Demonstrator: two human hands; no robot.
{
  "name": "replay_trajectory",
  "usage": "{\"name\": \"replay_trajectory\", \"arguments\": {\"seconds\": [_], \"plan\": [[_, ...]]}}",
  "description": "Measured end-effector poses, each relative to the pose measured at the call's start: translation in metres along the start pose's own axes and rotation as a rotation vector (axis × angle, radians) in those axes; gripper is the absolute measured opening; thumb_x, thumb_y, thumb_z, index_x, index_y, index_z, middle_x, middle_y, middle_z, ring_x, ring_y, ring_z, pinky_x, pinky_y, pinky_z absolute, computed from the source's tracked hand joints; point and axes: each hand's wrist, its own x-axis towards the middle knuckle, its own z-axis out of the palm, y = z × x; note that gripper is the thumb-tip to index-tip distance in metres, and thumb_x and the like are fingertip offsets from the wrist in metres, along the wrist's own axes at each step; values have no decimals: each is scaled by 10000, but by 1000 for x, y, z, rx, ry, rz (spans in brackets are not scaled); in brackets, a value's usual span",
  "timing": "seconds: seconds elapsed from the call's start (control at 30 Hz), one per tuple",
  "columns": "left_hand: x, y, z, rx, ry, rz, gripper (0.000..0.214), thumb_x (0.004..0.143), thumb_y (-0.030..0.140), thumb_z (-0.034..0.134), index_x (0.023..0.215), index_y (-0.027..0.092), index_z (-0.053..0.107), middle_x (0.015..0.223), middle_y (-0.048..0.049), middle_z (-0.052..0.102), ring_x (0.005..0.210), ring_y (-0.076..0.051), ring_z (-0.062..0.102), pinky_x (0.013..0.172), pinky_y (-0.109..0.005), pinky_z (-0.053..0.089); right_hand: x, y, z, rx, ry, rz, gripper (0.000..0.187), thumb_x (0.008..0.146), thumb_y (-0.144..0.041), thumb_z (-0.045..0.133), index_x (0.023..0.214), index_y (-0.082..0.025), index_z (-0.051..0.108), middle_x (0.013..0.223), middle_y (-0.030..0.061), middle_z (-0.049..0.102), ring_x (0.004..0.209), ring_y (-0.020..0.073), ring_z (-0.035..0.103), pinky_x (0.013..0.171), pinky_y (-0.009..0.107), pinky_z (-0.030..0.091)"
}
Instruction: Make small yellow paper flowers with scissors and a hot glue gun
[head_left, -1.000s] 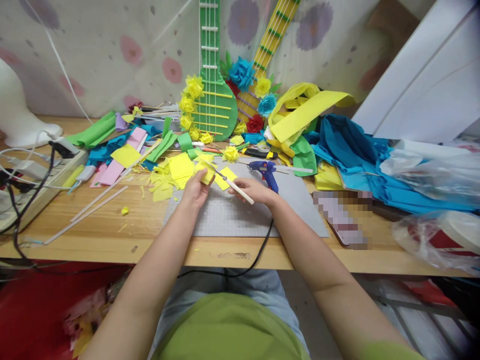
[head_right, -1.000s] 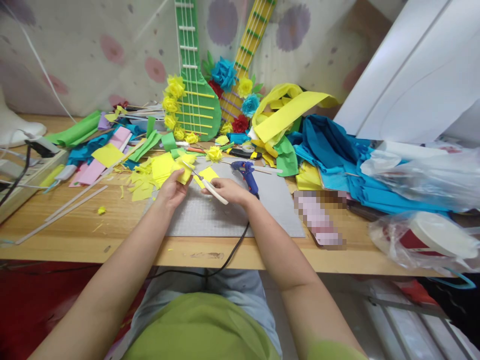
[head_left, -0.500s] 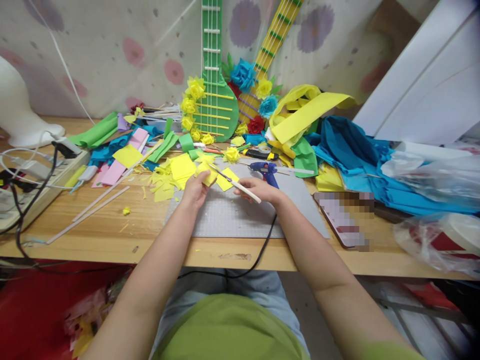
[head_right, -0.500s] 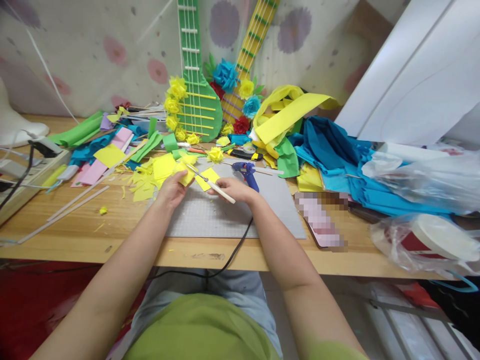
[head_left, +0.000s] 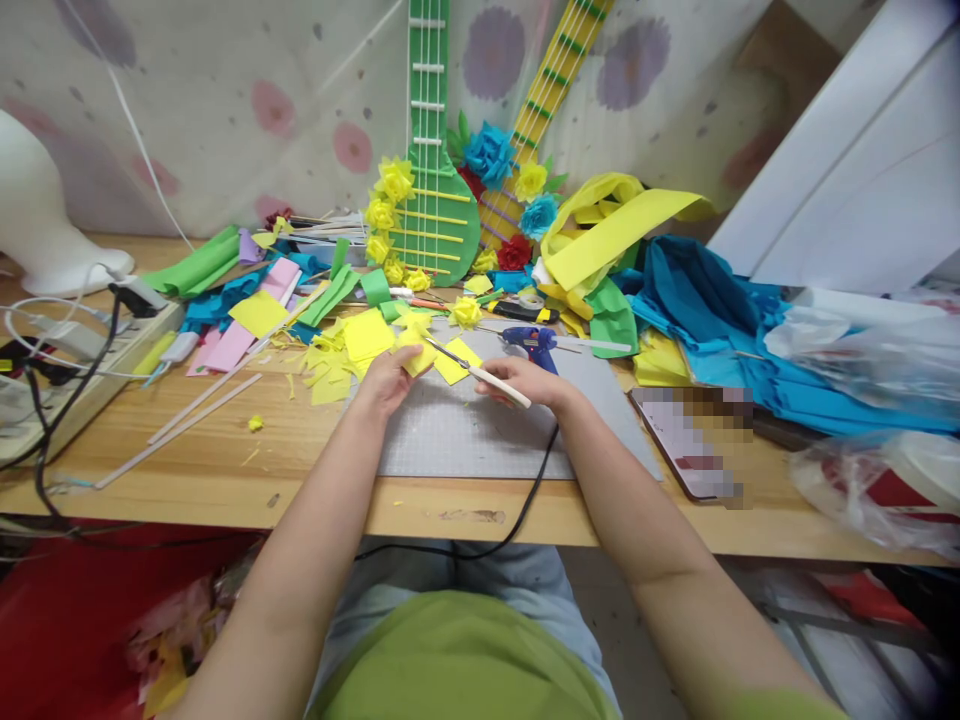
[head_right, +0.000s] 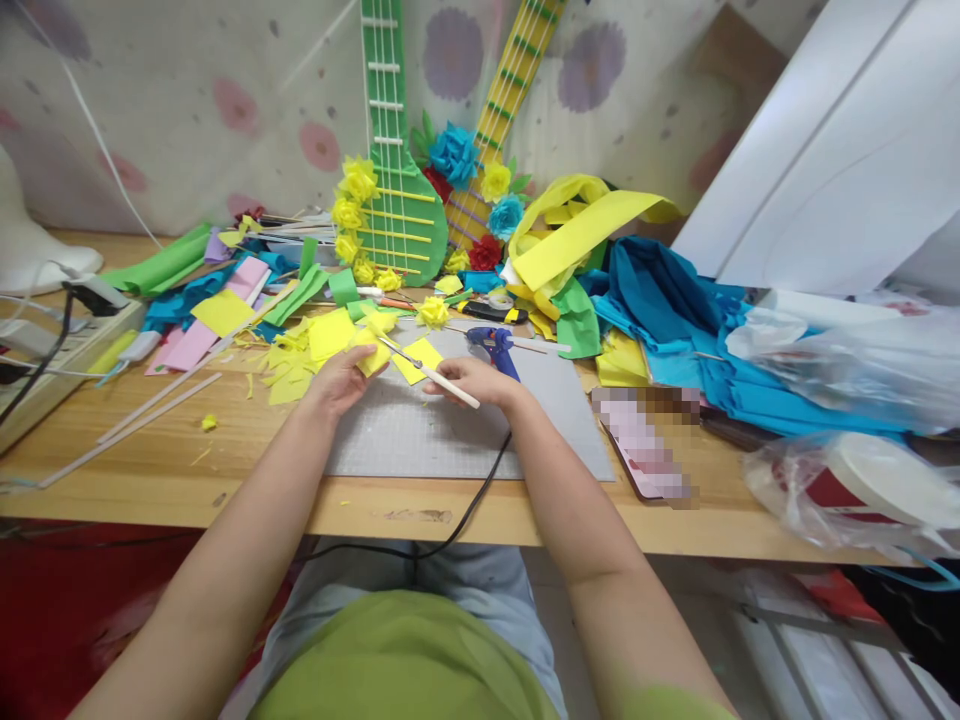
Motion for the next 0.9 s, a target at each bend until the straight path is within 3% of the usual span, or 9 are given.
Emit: {"name": "replay_trajectory", "arguments": {"seconds": [0.13,0.4,0.9], "plan": [[0,4,-3,54,-14,4,302,607,68,653,908,91,642,751,-37,697,644,-108,631,632,-204,528,1,1,1,-50,-4,-30,434,665,-585,600,692,-174,464,522,-56,463,450,75,435,437,216,329],[-4,4,-1,167,-39,-23,236,588,88,672,823,99,651,781,-43,688,658,-127,623,589,-225,521,3,5,4,-39,-6,-51,420,685,-582,580,731,-180,469,553,-59,456,480,78,445,461,217,354],[0,6,-7,181,-106,-2,191,560,98,702,747,99,660,753,-46,700,622,-117,626,628,-224,525,2,-1,3,-48,29,2,417,641,-565,623,702,-174,489,528,-62,446,443,71,423,438,213,336]]}}
